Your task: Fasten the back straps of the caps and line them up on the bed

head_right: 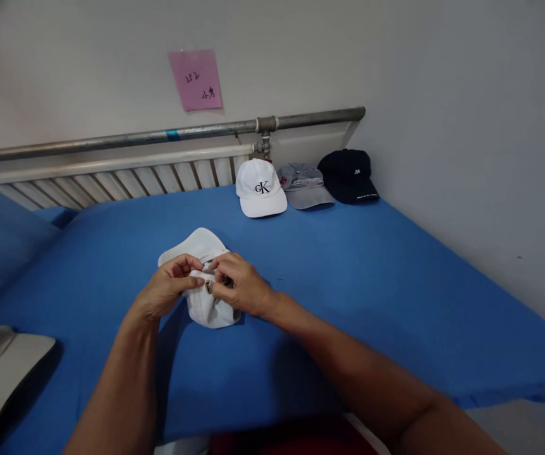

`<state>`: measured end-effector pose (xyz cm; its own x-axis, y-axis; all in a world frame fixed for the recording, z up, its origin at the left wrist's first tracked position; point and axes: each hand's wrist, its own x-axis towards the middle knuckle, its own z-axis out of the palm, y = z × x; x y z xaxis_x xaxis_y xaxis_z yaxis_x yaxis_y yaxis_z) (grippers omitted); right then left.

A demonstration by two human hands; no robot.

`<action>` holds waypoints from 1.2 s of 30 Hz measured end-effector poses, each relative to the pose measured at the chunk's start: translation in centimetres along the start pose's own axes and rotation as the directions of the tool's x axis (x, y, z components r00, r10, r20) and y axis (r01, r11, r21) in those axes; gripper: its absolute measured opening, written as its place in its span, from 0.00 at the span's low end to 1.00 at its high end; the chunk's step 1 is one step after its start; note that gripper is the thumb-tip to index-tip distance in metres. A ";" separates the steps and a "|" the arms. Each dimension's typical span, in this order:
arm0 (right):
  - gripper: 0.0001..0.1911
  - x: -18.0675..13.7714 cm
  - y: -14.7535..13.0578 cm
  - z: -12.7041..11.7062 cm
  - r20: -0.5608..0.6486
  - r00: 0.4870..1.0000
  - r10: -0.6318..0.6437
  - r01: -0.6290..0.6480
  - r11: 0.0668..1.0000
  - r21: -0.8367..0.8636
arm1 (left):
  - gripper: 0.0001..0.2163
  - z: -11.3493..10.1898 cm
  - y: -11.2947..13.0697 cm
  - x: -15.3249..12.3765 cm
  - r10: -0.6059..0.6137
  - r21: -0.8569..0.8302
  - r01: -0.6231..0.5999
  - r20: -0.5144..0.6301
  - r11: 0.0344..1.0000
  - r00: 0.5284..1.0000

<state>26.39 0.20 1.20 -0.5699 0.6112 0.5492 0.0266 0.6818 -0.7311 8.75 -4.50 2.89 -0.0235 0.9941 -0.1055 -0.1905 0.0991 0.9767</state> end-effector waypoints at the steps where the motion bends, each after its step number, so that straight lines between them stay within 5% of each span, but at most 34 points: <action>1: 0.09 0.0 0.0 0.0 0.000 1.000 -0.018 0.018 1.000 -0.020 | 0.13 0.1 0.0 0.0 0.000 0.005 0.000 -0.001 1.000 1.000; 10: 0.09 -0.2 0.0 0.4 0.070 0.986 -0.153 0.164 0.966 -0.198 | 0.12 0.4 -0.3 0.2 0.014 0.039 -0.015 0.041 0.999 0.999; 18: 0.09 0.0 -0.1 0.1 0.233 0.966 -0.111 0.165 0.960 -0.225 | 0.11 0.3 -0.6 0.3 0.017 0.057 -0.022 0.081 0.998 0.997; 36: 0.04 -0.2 0.1 0.5 0.155 0.986 -0.066 0.091 0.982 -0.166 | 0.11 0.6 -0.2 0.1 0.024 0.104 -0.026 0.017 0.994 1.000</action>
<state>26.13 -0.03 0.79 -0.6907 0.4956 0.5266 0.1105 0.7920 -0.6004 9.39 -4.38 2.79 -0.0110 0.9968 -0.0789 -0.0862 0.0776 0.9932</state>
